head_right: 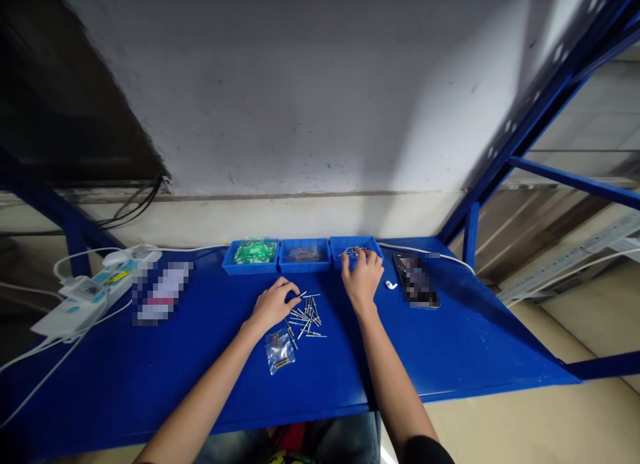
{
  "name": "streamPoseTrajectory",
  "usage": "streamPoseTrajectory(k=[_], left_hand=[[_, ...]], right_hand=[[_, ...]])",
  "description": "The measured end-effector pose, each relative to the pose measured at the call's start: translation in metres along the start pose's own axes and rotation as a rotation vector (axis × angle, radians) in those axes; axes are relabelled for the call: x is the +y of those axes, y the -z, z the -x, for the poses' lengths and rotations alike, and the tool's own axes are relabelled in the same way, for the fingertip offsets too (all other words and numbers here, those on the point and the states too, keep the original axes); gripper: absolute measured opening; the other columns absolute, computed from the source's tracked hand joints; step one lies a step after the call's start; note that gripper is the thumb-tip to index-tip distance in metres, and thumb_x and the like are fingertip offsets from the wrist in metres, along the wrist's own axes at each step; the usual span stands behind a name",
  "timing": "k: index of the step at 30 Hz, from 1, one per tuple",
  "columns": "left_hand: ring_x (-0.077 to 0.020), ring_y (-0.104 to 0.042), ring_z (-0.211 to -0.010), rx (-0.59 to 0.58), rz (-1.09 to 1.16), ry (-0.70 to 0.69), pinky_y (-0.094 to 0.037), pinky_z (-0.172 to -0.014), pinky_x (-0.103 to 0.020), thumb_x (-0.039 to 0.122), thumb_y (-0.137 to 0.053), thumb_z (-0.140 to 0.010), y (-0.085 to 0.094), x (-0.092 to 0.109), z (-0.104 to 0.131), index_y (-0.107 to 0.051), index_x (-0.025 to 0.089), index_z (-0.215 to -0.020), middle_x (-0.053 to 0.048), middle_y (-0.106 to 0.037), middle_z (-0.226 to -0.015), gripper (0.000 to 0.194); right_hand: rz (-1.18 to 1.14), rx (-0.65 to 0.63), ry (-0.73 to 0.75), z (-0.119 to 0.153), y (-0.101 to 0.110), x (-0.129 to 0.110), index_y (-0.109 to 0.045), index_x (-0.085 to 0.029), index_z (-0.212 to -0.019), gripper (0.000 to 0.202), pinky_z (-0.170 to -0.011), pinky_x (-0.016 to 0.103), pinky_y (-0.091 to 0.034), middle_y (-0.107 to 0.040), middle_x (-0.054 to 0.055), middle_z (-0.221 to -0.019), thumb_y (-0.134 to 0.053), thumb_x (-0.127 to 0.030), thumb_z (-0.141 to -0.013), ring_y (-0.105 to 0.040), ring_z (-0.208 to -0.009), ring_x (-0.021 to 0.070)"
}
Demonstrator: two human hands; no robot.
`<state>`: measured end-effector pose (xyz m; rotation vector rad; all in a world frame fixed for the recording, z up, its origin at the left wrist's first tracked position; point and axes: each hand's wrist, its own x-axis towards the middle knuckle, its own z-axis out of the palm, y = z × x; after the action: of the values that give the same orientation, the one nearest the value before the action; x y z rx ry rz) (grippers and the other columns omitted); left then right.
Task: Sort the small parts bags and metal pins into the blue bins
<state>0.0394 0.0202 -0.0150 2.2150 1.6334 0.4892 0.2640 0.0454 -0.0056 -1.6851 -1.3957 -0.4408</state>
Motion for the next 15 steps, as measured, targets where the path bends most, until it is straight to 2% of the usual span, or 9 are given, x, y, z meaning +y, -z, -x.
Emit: streamPoseTrajectory(k=[2,5,9,12,15], left_hand=[[-0.0179,-0.062,-0.081,0.001,-0.02,-0.015,-0.041,-0.065,-0.026,0.03,-0.056,-0.082,-0.002,0.002,0.001,-0.063,0.028,-0.084,0.0,-0.06,-0.1,0.008],[-0.0178,-0.061,-0.087,0.039,0.021,-0.058,-0.042,-0.068,-0.026,0.027,-0.05,-0.085,-0.003,-0.003,0.005,-0.061,0.026,-0.084,-0.001,-0.061,-0.098,0.011],[-0.0166,-0.062,-0.084,0.064,0.207,-0.096,-0.043,-0.073,-0.026,0.025,-0.043,-0.089,-0.004,-0.015,0.006,-0.058,0.023,-0.09,-0.002,-0.065,-0.09,0.015],[-0.0171,-0.062,-0.077,0.105,0.263,-0.076,-0.043,-0.069,-0.026,0.029,-0.04,-0.09,-0.004,-0.019,0.004,-0.056,0.021,-0.086,-0.003,-0.066,-0.081,0.018],[-0.0169,-0.063,-0.074,0.125,0.253,-0.034,-0.042,-0.068,-0.025,0.033,-0.038,-0.091,-0.004,-0.019,0.003,-0.055,0.021,-0.078,-0.003,-0.065,-0.074,0.024]], right_hand=[[-0.071,-0.101,0.063,0.011,0.0,-0.004,-0.063,-0.015,-0.097,0.03,-0.072,0.038,-0.04,-0.059,0.012,-0.088,-0.048,-0.039,-0.088,-0.051,-0.083,0.0247],[-0.258,-0.31,0.238,0.031,0.002,-0.025,-0.063,-0.018,-0.091,0.023,-0.074,0.035,-0.041,-0.06,0.007,-0.078,-0.044,-0.031,-0.09,-0.053,-0.077,0.0209],[-0.378,-0.524,0.47,0.05,0.0,-0.054,-0.062,-0.02,-0.094,0.017,-0.074,0.033,-0.041,-0.062,0.006,-0.084,-0.049,-0.03,-0.088,-0.054,-0.08,0.0199],[-0.368,-0.583,0.552,0.055,-0.002,-0.06,-0.061,-0.02,-0.097,0.016,-0.073,0.033,-0.041,-0.062,0.007,-0.085,-0.05,-0.028,-0.088,-0.054,-0.079,0.0194],[-0.349,-0.558,0.538,0.055,-0.003,-0.058,-0.06,-0.019,-0.097,0.015,-0.072,0.032,-0.04,-0.061,0.007,-0.083,-0.048,-0.024,-0.088,-0.053,-0.079,0.0192]])
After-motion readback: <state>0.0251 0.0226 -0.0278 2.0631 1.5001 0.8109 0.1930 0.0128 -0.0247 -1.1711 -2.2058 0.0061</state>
